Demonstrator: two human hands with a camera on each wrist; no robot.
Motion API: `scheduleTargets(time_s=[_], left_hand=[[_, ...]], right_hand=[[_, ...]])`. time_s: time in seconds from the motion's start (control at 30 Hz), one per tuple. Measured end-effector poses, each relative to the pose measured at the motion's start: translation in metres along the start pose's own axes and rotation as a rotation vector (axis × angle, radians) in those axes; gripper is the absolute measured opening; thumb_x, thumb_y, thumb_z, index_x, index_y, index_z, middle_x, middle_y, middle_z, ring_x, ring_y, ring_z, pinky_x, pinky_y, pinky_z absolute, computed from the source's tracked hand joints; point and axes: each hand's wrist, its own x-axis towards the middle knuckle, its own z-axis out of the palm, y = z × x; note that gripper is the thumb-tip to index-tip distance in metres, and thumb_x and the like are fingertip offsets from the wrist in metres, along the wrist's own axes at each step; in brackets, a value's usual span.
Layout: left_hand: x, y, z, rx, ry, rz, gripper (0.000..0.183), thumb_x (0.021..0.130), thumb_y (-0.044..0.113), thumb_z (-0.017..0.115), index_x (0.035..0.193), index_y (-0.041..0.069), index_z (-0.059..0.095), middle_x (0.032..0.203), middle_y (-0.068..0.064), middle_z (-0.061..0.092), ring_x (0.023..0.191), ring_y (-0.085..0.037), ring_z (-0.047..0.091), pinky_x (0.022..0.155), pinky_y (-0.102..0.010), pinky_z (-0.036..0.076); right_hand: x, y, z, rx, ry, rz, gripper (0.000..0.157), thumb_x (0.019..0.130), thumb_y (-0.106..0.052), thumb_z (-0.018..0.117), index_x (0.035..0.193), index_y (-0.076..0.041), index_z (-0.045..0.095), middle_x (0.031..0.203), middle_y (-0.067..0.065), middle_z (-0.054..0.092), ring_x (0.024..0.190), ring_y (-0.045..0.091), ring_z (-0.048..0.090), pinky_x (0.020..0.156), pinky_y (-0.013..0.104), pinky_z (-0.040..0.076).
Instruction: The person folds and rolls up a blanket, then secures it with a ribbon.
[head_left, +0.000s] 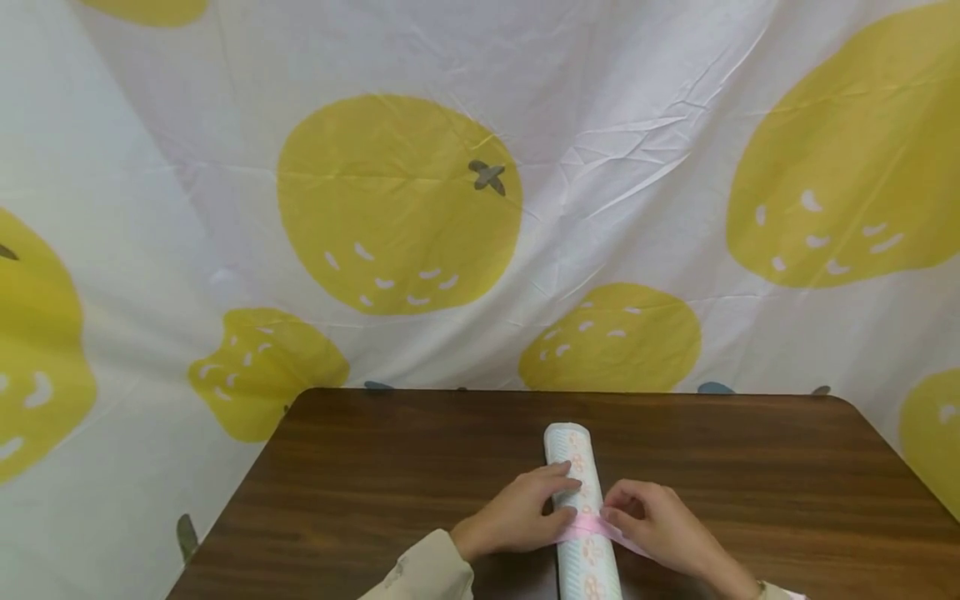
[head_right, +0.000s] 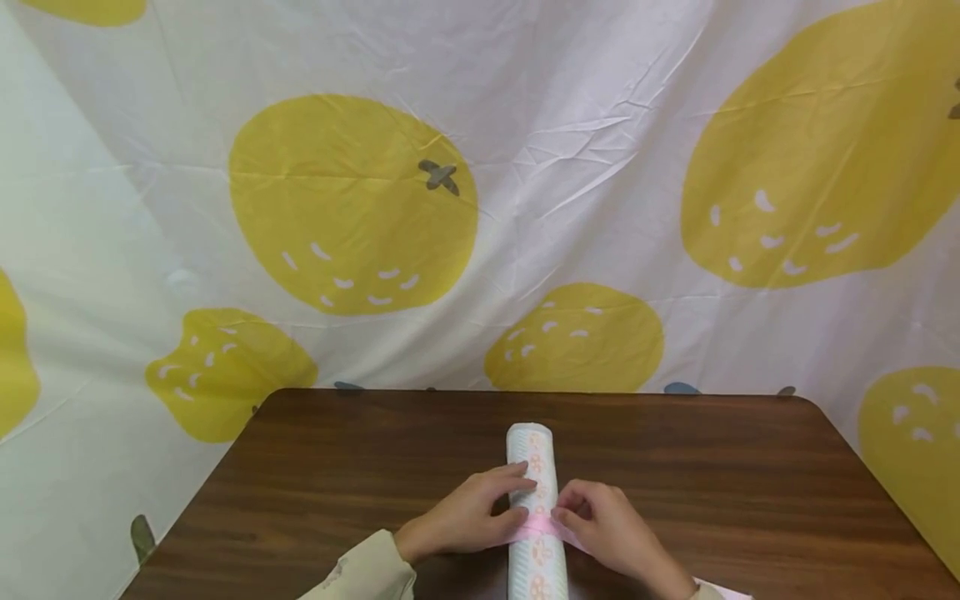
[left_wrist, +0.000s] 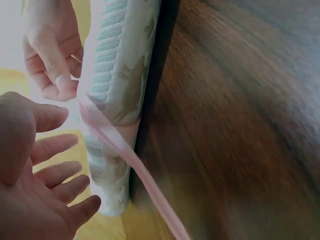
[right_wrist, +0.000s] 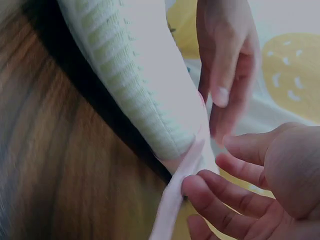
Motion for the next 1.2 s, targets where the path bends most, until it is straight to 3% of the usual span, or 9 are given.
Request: scheduleTargets(time_s=[0.13,0.37,0.6,0.73,0.87,1.0,1.2], left_hand=[[0.004,0.002,0.005,-0.017,-0.024,-0.058,0.038,0.092,0.028,0.053,0.127,0.012,0.058,0.142,-0.013,0.043,0.129,-0.026,0.041,0.104,-0.037,0.036],[0.005,0.003,0.009,0.0,-0.042,-0.094,0.037,0.092,0.029,0.053,0.126,0.016,0.059,0.142,-0.011,0.042,0.13,-0.025,0.04,0.103,-0.038,0.037],[0.004,0.002,0.01,0.008,-0.026,-0.073,0.036,0.092,0.028,0.054,0.125,0.015,0.059,0.142,-0.011,0.043,0.13,-0.024,0.04,0.103,-0.036,0.037],[0.004,0.001,0.01,0.014,-0.032,-0.066,0.038,0.091,0.031,0.055,0.126,0.015,0.059,0.142,-0.012,0.043,0.13,-0.025,0.04,0.103,-0.036,0.037],[0.004,0.001,0.01,0.019,-0.052,-0.062,0.043,0.089,0.034,0.059,0.127,0.015,0.058,0.143,-0.012,0.042,0.13,-0.026,0.039,0.103,-0.036,0.037],[0.004,0.001,0.01,0.041,-0.063,-0.056,0.048,0.086,0.037,0.063,0.128,0.015,0.057,0.143,-0.012,0.041,0.13,-0.026,0.039,0.102,-0.036,0.038],[0.006,0.002,0.012,0.081,-0.053,-0.082,0.052,0.083,0.044,0.065,0.127,0.018,0.057,0.143,-0.009,0.041,0.129,-0.024,0.041,0.097,-0.038,0.042]], right_hand=[[0.002,0.002,0.005,0.085,-0.033,0.096,0.013,0.086,-0.024,0.066,0.086,-0.012,0.063,0.077,0.0,0.062,0.061,0.006,0.056,0.05,0.023,0.047],[0.002,0.002,0.012,0.073,0.001,0.106,0.012,0.084,-0.02,0.068,0.085,-0.011,0.06,0.072,-0.002,0.059,0.059,0.005,0.05,0.05,0.022,0.043],[0.001,-0.001,0.014,0.181,-0.068,0.117,0.013,0.083,-0.012,0.068,0.091,-0.008,0.058,0.069,0.0,0.058,0.053,0.004,0.048,0.044,0.02,0.04],[-0.002,0.001,0.015,0.137,-0.06,0.074,0.014,0.083,-0.016,0.069,0.093,-0.01,0.06,0.07,-0.002,0.056,0.055,0.002,0.047,0.044,0.02,0.04],[-0.004,0.004,0.016,0.048,-0.042,-0.024,0.014,0.082,-0.019,0.071,0.091,-0.015,0.06,0.073,-0.005,0.053,0.059,0.0,0.047,0.047,0.021,0.042],[-0.001,0.006,0.017,-0.021,-0.051,-0.097,0.014,0.08,-0.014,0.071,0.082,-0.016,0.058,0.073,-0.007,0.05,0.062,-0.001,0.045,0.051,0.02,0.041],[0.006,0.002,0.015,-0.011,-0.095,-0.071,0.015,0.08,-0.004,0.066,0.077,-0.016,0.058,0.076,-0.005,0.05,0.067,0.001,0.046,0.056,0.02,0.042]])
